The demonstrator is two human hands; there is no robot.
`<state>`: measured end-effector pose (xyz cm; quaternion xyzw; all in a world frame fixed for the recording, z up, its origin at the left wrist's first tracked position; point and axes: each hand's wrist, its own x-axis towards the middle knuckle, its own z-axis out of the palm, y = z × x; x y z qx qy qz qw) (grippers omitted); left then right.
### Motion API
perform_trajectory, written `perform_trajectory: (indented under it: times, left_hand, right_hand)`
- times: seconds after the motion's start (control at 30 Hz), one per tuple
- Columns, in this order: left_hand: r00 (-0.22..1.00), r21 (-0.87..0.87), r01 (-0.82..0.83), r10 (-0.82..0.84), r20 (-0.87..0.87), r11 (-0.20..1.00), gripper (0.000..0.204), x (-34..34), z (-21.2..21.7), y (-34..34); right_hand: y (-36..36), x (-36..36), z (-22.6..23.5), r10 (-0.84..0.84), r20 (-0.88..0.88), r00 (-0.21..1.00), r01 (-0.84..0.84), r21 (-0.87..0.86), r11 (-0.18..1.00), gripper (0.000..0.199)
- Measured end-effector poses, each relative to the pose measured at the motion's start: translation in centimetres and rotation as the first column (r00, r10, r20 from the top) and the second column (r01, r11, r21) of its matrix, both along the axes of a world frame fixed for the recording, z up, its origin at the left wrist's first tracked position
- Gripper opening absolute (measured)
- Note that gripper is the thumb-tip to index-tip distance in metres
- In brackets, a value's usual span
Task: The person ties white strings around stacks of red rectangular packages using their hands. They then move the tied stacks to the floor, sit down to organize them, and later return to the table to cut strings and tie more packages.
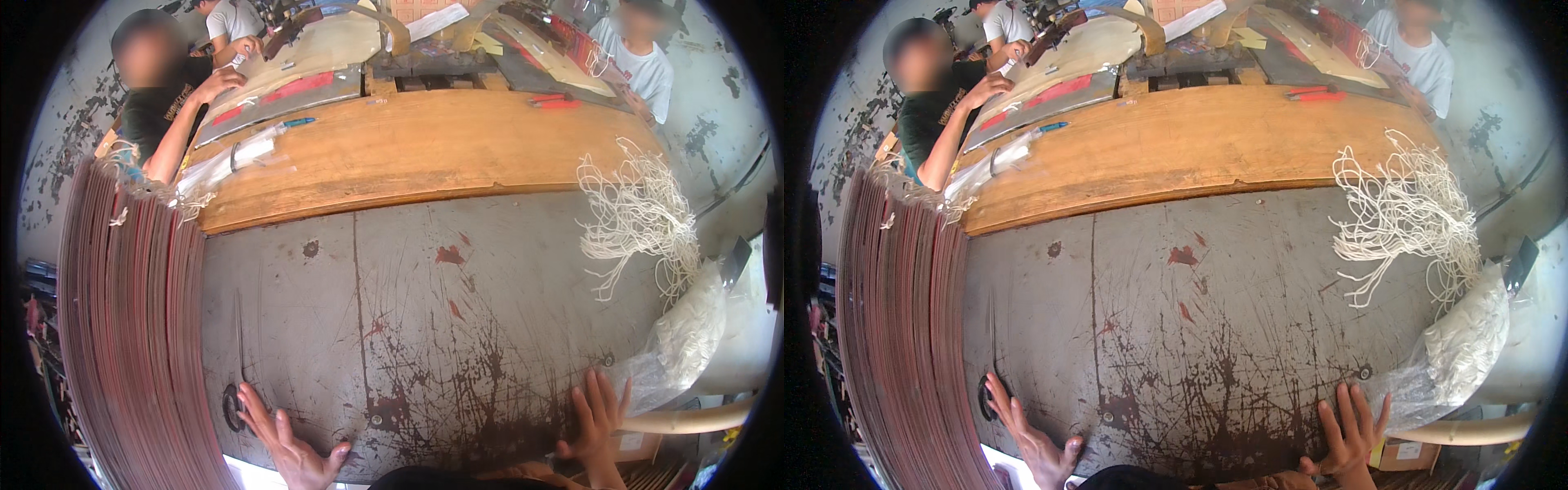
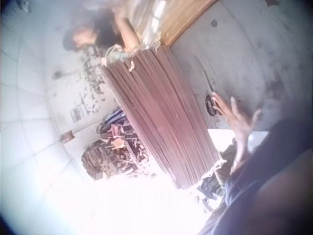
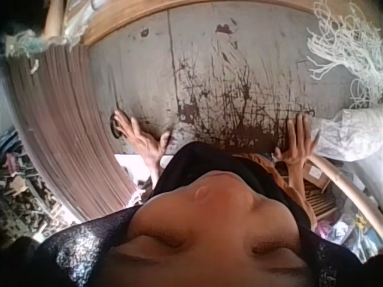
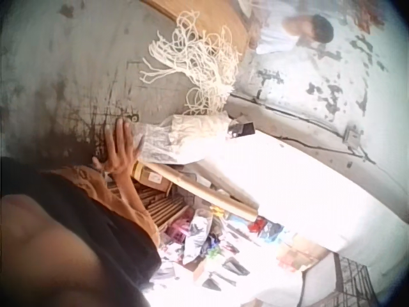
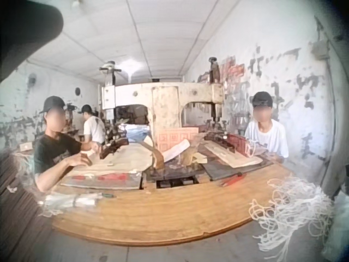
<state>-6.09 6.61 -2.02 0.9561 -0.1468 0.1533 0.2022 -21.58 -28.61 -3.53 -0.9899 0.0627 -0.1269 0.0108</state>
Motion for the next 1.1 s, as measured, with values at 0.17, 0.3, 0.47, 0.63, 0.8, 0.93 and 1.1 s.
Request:
perform_trajectory:
  times: [0.17,0.3,0.47,0.63,0.8,0.93,1.1]
  left_hand:
    - [0.867,0.197,-0.493,0.497,0.032,0.847,0.065,-0.2,-1.5,0.3]
    - [0.862,0.216,-0.481,0.503,-0.058,0.85,0.056,0.8,-1.1,-0.3]
    - [0.885,0.201,-0.445,0.463,-0.05,0.873,0.052,1.1,-0.7,-0.2]
    - [0.866,0.222,-0.466,0.492,-0.082,0.857,0.051,1.2,-0.4,-0.6]
    - [0.897,0.151,-0.419,0.434,-0.086,0.895,0.048,1.7,-0.4,-0.3]
    - [0.888,0.133,-0.429,0.444,-0.115,0.893,0.046,2.1,0.1,-0.3]
    - [0.896,0.11,-0.42,0.431,-0.111,0.901,0.045,2.1,0.1,-0.2]
  right_hand:
    - [0.5,0.2,1.6,0.006,-0.213,0.977,-0.003,0.014,1.0,0.061]
    - [0.0,-0.5,0.3,0.043,-0.154,0.987,-0.039,0.033,0.999,0.062]
    - [-0.5,-0.4,0.0,0.088,-0.135,0.987,-0.086,0.02,0.996,0.062]
    - [-0.2,0.2,0.5,0.075,-0.168,0.983,-0.067,0.051,0.996,0.061]
    - [0.3,0.4,0.7,0.022,-0.14,0.99,-0.014,0.059,0.998,0.06]
    - [0.3,0.6,1.4,0.035,-0.166,0.986,-0.023,0.077,0.997,0.064]
    - [0.4,1.0,1.6,0.041,-0.18,0.983,-0.032,0.052,0.998,0.07]
